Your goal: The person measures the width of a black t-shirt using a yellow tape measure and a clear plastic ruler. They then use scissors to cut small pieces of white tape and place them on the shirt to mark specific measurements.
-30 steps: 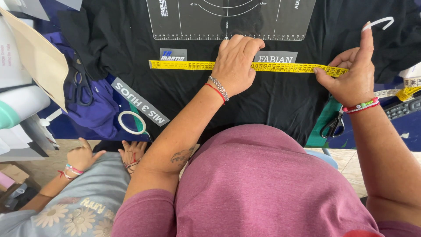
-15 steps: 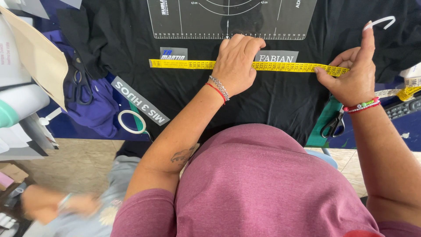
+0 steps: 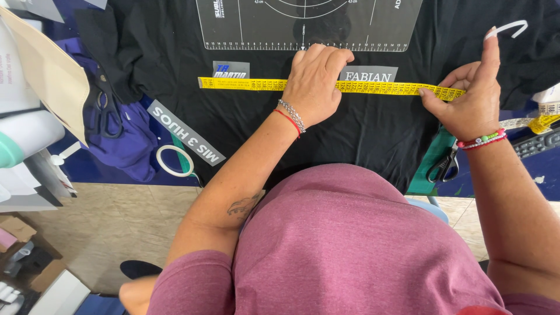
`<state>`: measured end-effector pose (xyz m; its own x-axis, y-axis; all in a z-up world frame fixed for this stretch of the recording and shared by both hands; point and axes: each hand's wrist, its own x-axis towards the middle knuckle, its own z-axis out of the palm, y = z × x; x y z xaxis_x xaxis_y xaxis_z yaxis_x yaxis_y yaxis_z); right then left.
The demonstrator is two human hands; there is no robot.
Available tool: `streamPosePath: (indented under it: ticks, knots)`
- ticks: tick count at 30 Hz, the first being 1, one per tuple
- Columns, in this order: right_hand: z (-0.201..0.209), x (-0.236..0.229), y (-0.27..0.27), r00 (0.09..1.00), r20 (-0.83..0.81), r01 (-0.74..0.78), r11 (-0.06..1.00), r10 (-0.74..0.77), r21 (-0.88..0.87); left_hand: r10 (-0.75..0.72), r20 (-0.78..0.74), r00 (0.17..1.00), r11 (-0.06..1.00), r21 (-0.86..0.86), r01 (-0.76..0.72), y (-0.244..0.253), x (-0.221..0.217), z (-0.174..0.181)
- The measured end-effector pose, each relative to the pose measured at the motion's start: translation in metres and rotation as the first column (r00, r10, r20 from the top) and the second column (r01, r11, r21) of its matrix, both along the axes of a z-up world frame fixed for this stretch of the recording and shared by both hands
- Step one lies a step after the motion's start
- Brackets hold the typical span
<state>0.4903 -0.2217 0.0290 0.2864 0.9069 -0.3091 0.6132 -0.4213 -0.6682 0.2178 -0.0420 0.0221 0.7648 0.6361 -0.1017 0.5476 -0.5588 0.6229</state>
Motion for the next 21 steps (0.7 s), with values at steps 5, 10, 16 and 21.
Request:
streamPosePath:
  ticks: [5,10,16,21]
  knots:
    - [-0.001,0.001,-0.001,1.0,0.004,-0.007,1.0,0.007,0.014,0.013,0.001,1.0,1.0,0.018,-0.013,0.003,-0.01,0.01]
    - [-0.007,-0.003,-0.013,1.0,0.015,0.006,0.997,-0.007,0.073,0.039,-0.029,0.999,0.992,0.125,-0.035,-0.002,-0.043,0.014]
    - [-0.002,-0.026,-0.052,0.88,0.369,-0.45,0.774,0.299,0.446,-0.015,-0.082,0.996,0.917,0.395,0.047,-0.014,-0.077,0.0]
    - [0.0,-0.036,-0.091,0.81,0.538,-0.491,0.771,0.233,0.406,-0.021,-0.063,0.998,0.943,0.331,0.04,-0.01,-0.094,0.006]
